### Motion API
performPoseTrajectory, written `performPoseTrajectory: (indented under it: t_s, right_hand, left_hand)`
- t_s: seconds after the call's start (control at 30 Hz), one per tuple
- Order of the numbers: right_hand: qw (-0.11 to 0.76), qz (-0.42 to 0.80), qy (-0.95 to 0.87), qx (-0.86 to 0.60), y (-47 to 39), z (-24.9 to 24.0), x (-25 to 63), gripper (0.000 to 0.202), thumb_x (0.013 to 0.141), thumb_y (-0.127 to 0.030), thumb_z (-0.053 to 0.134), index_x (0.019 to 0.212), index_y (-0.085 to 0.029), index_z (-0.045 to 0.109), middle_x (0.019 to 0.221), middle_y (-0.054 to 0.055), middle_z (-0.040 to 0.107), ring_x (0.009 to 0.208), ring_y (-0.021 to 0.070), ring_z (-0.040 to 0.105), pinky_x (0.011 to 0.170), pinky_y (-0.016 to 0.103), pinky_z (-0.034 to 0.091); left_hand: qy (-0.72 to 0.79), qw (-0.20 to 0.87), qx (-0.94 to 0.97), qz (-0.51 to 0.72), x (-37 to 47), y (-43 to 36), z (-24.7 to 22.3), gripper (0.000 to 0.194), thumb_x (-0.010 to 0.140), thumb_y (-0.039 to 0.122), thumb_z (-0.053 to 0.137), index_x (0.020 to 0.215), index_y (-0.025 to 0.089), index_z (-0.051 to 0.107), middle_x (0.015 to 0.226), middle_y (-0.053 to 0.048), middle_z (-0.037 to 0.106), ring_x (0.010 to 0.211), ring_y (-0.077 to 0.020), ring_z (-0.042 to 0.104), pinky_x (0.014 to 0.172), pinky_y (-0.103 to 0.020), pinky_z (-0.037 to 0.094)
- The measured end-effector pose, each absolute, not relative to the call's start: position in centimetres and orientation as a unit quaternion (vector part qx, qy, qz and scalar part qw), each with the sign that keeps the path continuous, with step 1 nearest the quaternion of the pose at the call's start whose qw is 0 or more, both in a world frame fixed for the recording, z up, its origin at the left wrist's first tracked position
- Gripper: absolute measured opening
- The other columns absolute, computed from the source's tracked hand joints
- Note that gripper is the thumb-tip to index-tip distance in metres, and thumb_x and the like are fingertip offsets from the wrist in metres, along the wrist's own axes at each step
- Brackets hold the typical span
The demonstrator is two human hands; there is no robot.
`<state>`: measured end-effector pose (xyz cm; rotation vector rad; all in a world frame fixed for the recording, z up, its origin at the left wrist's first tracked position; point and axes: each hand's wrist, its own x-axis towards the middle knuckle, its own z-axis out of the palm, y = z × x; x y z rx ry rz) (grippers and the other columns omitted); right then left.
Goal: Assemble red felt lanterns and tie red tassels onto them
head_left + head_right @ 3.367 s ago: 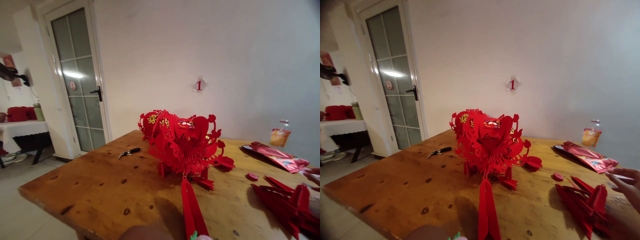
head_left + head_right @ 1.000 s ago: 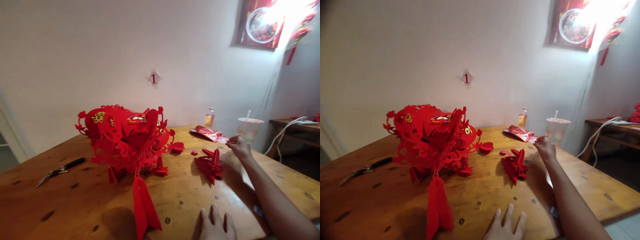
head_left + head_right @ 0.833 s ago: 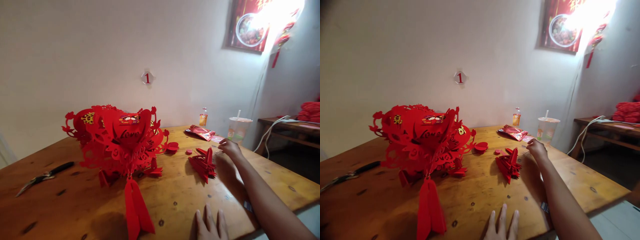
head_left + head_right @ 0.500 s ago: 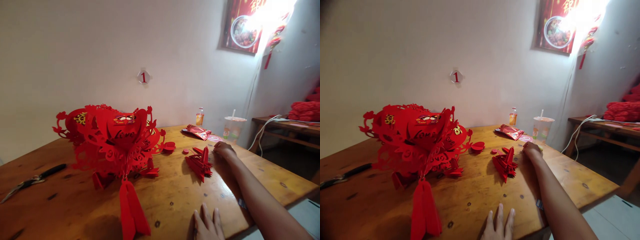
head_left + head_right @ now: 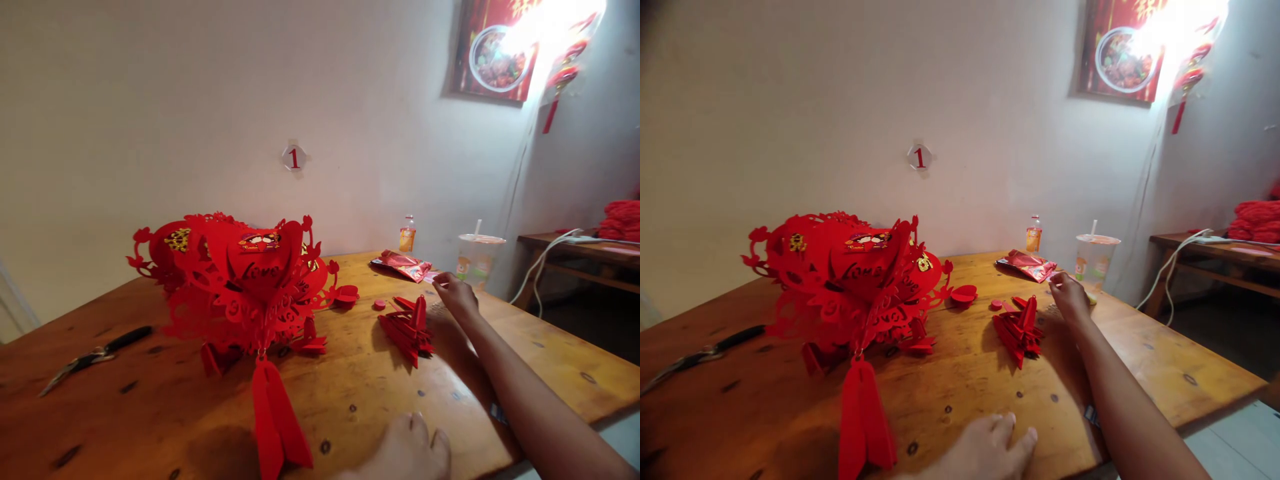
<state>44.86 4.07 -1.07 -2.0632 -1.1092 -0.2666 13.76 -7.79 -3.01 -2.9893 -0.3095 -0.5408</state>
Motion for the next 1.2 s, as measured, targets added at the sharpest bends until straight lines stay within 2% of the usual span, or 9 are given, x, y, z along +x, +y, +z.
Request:
performPoseTrajectory:
  t_s: [0.07,0.13,0.33,0.47,0.6,0.7,0.83,1.0,1.2]
  right_hand:
    - [0.424,-0.139,-0.451,-0.773,4.2,-0.4,43.4,0.02,0.08,-0.031,0.046,0.092,-0.022,0.058,0.092,0.006,0.068,0.081,0.0184,0.063,0.072,0.027,0.044]
    - [0.48,-0.171,-0.465,-0.724,4.1,0.4,41.3,0.021,0.081,-0.033,0.046,0.092,-0.021,0.058,0.088,0.007,0.068,0.075,0.0187,0.063,0.07,0.028,0.045]
    - [0.526,-0.125,-0.62,-0.569,2.6,2.2,30.6,0.022,0.083,-0.035,0.045,0.093,-0.023,0.06,0.083,0.004,0.067,0.069,0.0169,0.06,0.068,0.029,0.046]
    - [0.435,0.095,-0.707,-0.549,3.1,1.2,23.6,0.02,0.074,-0.043,0.058,0.082,-0.026,0.065,0.081,0.002,0.069,0.074,0.0202,0.062,0.068,0.033,0.046]
    - [0.511,0.427,-0.58,-0.469,4.4,0.4,19.8,0.031,0.069,-0.049,0.063,0.081,-0.02,0.065,0.09,0.005,0.069,0.087,0.0209,0.063,0.076,0.034,0.049]
    - [0.584,0.529,-0.477,-0.389,4.6,1.4,18.7,0.028,0.066,-0.042,0.068,0.078,-0.018,0.065,0.09,0.006,0.069,0.089,0.0193,0.063,0.084,0.033,0.048]
    - [0.635,0.483,-0.46,-0.389,4.0,4.3,17.7,0.022,0.062,-0.036,0.071,0.071,-0.019,0.061,0.083,0.002,0.068,0.083,0.017,0.062,0.081,0.03,0.047]
    - [0.629,0.383,-0.546,-0.399,3.2,6.9,15.9,0.025,0.068,-0.044,0.065,0.077,-0.021,0.061,0.076,-0.001,0.064,0.08,0.0173,0.059,0.071,0.027,0.046]
    - [0.644,0.4,-0.557,-0.34,2.6,5.6,16.0,0.028,0.071,-0.044,0.064,0.085,-0.022,0.057,0.084,-0.001,0.058,0.082,0.0137,0.055,0.075,0.025,0.046]
  left_hand:
    - [-0.055,0.091,-0.967,-0.233,11.0,-5.8,1.0,0.026,0.082,0.031,0.051,0.106,0.027,0.059,0.098,-0.005,0.065,0.083,-0.0191,0.06,0.072,-0.033,0.045]
    - [-0.159,0.153,-0.926,-0.307,7.8,-3.7,4.6,0.025,0.084,0.021,0.047,0.108,0.022,0.054,0.109,-0.006,0.06,0.102,-0.0208,0.052,0.088,-0.037,0.039]
    - [-0.445,0.269,-0.782,-0.344,0.8,1.3,6.5,0.018,0.083,0.032,0.049,0.09,0.016,0.054,0.086,-0.008,0.058,0.084,-0.0234,0.052,0.077,-0.037,0.04]
    - [-0.467,0.297,-0.788,-0.269,0.0,2.6,4.4,0.026,0.084,0.03,0.046,0.102,0.013,0.056,0.084,-0.01,0.063,0.083,-0.0247,0.056,0.075,-0.036,0.04]
    - [-0.477,0.289,-0.791,-0.251,-0.1,2.8,3.8,0.03,0.084,0.024,0.046,0.108,0.012,0.057,0.09,-0.013,0.066,0.087,-0.0253,0.058,0.078,-0.036,0.041]
    - [-0.481,0.272,-0.789,-0.268,-0.4,2.8,3.9,0.03,0.084,0.023,0.044,0.109,0.011,0.056,0.09,-0.013,0.066,0.086,-0.0249,0.06,0.079,-0.037,0.041]
    - [-0.52,0.19,-0.766,-0.327,-0.5,2.9,3.8,0.027,0.087,0.027,0.041,0.105,0.012,0.056,0.085,-0.012,0.067,0.083,-0.0251,0.062,0.077,-0.036,0.042]
    - [-0.523,-0.077,-0.741,-0.414,-0.4,3.7,2.4,0.029,0.087,0.03,0.043,0.109,0.013,0.049,0.091,-0.01,0.067,0.083,-0.0217,0.064,0.072,-0.03,0.046]
    - [-0.43,-0.235,-0.704,-0.514,0.4,4.5,0.8,0.024,0.082,0.026,0.051,0.104,0.017,0.05,0.102,-0.01,0.065,0.097,-0.0215,0.061,0.084,-0.032,0.044]
